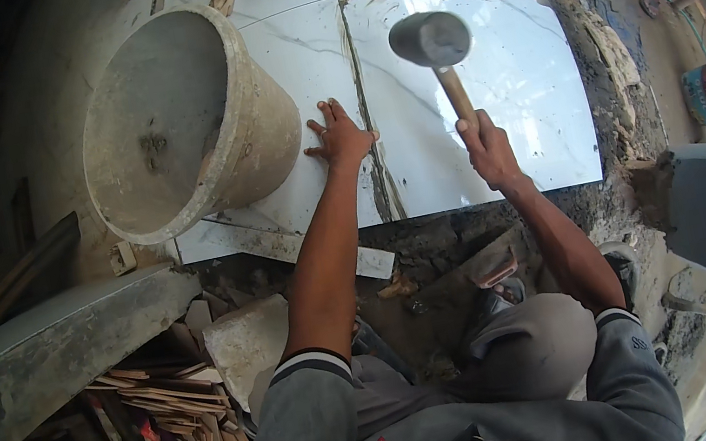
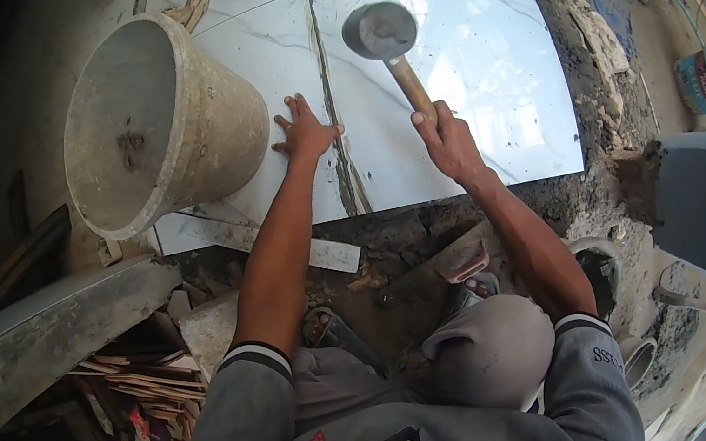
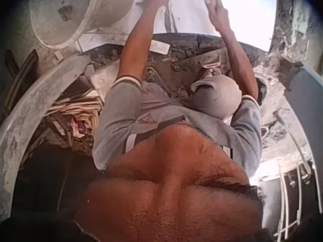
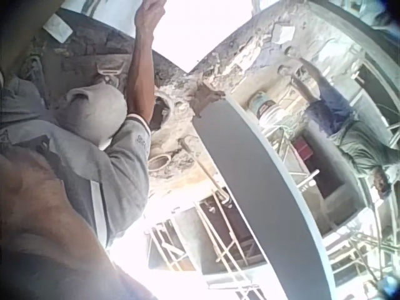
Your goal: The person installs a floor tile by tapping the tile with a mallet and smoothing the mortar along its edge using a trowel.
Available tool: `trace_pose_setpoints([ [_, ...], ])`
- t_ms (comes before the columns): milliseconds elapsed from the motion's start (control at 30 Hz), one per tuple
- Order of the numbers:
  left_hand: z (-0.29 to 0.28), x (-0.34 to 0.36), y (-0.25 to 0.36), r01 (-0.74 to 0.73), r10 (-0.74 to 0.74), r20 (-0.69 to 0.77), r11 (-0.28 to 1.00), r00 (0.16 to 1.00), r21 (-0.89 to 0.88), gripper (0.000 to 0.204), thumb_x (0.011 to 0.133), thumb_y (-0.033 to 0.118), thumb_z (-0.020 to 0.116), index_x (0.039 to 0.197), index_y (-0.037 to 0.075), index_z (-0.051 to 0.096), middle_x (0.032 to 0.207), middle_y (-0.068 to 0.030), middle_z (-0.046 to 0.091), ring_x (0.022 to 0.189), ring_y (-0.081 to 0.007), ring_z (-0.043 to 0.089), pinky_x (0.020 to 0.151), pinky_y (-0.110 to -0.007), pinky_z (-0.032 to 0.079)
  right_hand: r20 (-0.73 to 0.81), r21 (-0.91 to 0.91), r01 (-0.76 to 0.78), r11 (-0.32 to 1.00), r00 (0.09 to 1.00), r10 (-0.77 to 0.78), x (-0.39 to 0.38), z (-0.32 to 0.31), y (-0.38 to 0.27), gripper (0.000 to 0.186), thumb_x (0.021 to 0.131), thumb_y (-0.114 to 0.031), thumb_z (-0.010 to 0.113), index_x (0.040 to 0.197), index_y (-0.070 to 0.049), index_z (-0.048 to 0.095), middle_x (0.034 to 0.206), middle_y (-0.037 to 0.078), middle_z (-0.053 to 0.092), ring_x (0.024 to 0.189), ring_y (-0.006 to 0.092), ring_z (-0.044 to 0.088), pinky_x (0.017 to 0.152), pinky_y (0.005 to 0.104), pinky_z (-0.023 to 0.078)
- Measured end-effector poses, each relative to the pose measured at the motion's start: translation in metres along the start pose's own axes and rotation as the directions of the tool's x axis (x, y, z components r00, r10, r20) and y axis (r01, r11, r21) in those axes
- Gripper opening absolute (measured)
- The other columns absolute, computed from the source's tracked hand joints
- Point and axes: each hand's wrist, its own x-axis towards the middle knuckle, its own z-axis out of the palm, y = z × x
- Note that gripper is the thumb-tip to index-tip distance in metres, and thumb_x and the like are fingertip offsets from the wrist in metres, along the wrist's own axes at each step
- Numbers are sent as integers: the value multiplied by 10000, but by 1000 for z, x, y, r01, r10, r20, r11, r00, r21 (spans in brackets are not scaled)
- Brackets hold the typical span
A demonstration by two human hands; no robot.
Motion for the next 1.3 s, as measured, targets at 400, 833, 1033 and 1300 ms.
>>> trace_pose_setpoints([
  [400, 0, -7, 4, -13, 13, -10, 1000, 1000, -7, 1047, 676, 369, 755, 1461, 121, 107, 1537, -46, 46, 1385, -390, 92, 1000, -713, 183, -69, 47, 125, 991, 990, -122, -60, 4, 18, 415, 942, -410, 436, 968, 3, 422, 599, 211, 533, 561, 437, 527, 529, 451, 407],
  [833, 6, -2, 4, -24, 23, -13, 1000, 1000, -4, 1065, 672, 402, 751, 1464, 131, 92, 1541, -52, 27, 1384, -407, 77, 994, -718, 178, 21, -194, 37, 980, 999, -34, -114, -7, 47, 360, 918, -349, 474, 964, 5, 430, 699, 262, 551, 660, 474, 548, 562, 469, 417],
  [1033, 4, 2, 3, -39, 38, -30, 999, 999, -12, 1070, 670, 399, 754, 1467, 136, 89, 1541, -50, 25, 1384, -411, 68, 989, -724, 177, -146, -12, 246, 969, 958, -245, -130, -3, 35, 361, 920, -349, 489, 931, 9, 441, 669, 265, 549, 664, 495, 535, 566, 489, 411],
  [1300, 2, 1, 7, -30, 30, -28, 1000, 999, 6, 1074, 666, 409, 756, 1466, 136, 94, 1541, -49, 26, 1384, -409, 69, 989, -723, 179, 28, -62, 137, 989, 990, -135, -139, 3, 44, 373, 921, -366, 491, 953, 4, 448, 634, 229, 536, 606, 448, 540, 551, 459, 413],
])
